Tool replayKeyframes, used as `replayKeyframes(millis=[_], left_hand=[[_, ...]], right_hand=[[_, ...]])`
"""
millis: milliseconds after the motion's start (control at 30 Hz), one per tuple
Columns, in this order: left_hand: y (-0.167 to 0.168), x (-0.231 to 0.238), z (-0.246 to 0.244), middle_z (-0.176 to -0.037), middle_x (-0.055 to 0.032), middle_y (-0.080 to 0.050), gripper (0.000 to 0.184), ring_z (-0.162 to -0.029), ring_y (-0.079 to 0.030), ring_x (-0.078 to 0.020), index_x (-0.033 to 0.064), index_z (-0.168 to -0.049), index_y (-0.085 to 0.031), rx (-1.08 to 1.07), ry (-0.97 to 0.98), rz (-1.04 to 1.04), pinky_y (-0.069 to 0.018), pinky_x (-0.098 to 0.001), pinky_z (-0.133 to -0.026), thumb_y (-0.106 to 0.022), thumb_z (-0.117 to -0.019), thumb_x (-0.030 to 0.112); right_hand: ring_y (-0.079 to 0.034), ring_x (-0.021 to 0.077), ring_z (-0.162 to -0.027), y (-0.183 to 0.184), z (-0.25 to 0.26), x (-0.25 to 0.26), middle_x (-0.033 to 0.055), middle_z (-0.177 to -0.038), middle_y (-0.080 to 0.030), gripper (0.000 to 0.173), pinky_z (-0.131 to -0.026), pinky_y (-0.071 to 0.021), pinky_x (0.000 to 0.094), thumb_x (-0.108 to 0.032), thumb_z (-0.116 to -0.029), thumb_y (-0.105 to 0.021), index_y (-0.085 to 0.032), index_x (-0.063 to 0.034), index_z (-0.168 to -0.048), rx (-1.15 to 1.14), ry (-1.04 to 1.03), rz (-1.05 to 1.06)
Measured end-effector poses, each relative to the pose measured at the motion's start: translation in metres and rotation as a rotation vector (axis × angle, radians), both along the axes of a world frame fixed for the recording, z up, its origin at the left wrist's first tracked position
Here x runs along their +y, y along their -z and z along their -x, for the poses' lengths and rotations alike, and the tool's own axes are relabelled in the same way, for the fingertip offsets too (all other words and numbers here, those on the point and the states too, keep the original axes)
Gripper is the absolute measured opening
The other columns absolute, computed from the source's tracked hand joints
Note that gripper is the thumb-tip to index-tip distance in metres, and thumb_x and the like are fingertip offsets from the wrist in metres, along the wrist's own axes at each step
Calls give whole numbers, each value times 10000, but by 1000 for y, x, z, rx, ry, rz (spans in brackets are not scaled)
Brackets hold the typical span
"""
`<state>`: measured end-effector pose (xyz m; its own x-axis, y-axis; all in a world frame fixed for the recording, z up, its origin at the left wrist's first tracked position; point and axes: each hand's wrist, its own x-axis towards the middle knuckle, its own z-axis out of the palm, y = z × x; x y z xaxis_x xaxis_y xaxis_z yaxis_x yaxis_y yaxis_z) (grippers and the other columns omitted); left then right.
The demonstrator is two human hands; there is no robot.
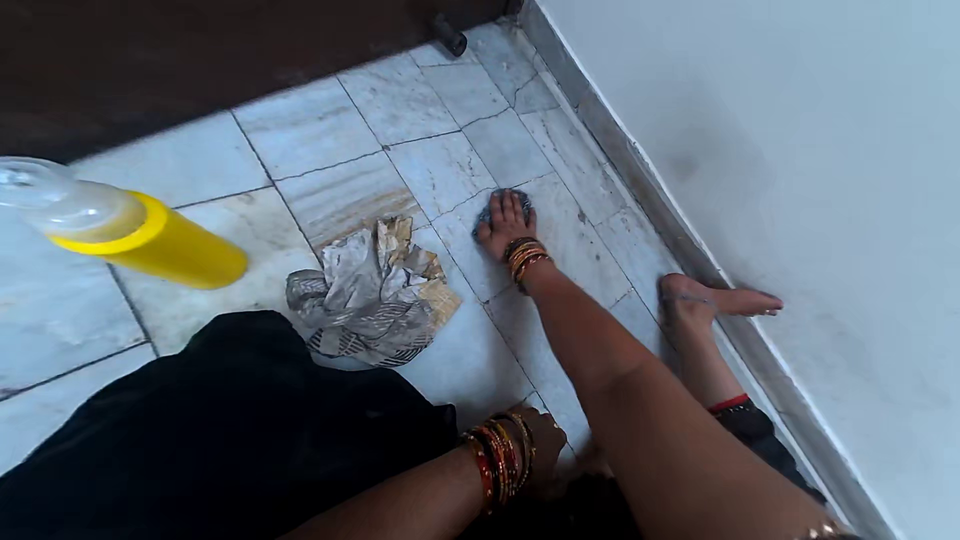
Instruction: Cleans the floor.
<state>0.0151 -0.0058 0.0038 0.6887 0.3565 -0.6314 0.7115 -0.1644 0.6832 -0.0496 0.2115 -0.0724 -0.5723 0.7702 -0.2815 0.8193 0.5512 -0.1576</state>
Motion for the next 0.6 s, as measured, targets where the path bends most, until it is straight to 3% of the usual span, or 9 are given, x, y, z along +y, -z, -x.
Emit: replayKeyframes(millis=[167, 300, 400, 467, 533, 567, 600], left_hand=[[3, 5, 0, -1434, -290, -534, 503, -1305, -541, -483, 5, -1467, -502, 13, 2, 46, -445, -641, -1050, -558, -1049, 280], [3, 5, -1, -1460, -291, -509, 494, -1324, -523, -487, 16, -1483, -492, 11, -7, 70, -429, -650, -1062, -557, -1052, 249], [-2, 4, 0, -1462, -309, -502, 506, -1330, -520, -491, -8, -1485, -484, 8, -8, 60, -420, -652, -1073, -551, -1061, 261], [-3, 3, -1, -1460, -308, -505, 519, -1328, -526, -483, -9, -1485, -483, 17, -3, 44, -423, -646, -1075, -551, -1064, 286], [-3, 2, -2, -1462, -311, -504, 524, -1334, -523, -483, -12, -1487, -478, 24, 10, 32, -420, -646, -1080, -543, -1068, 297], [-2, 2, -3, -1466, -309, -503, 526, -1341, -518, -481, -9, -1489, -477, 28, 20, 22, -416, -644, -1086, -540, -1070, 304], [-2, 1, -3, -1468, -310, -500, 531, -1347, -513, -479, -9, -1489, -475, 29, 28, 10, -410, -642, -1092, -536, -1073, 314]], right_hand=[[-30, 329, -1614, -1, -53, 63, 127, -1744, -72, 692, -1249, -15, 667, -441, -1094, -308, -115, -102, -1665, -57, 214, -18], [-73, 338, -1611, -5, -121, 58, 165, -1731, -123, 676, -1254, -13, 653, -409, -1093, -334, -176, -62, -1651, -23, 371, -57], [2, 300, -1618, -84, -136, 8, 147, -1742, 0, 650, -1290, -33, 549, -351, -1123, -309, -94, -42, -1653, -200, 505, 160], [18, 297, -1618, -99, -150, -20, 149, -1740, 24, 642, -1294, -39, 534, -325, -1127, -309, -81, -31, -1649, -232, 563, 208], [64, 293, -1615, -68, -176, -30, 135, -1740, 73, 658, -1287, -6, 562, -367, -1129, -261, -18, -53, -1654, -261, 571, 179], [-37, 321, -1615, -26, -197, -36, 166, -1736, -70, 665, -1271, -14, 605, -370, -1101, -309, -143, -27, -1647, -112, 560, -14], [-33, 321, -1615, -3, -208, -40, 165, -1737, -73, 679, -1264, -6, 619, -395, -1095, -284, -132, -35, -1650, -97, 548, -70]])
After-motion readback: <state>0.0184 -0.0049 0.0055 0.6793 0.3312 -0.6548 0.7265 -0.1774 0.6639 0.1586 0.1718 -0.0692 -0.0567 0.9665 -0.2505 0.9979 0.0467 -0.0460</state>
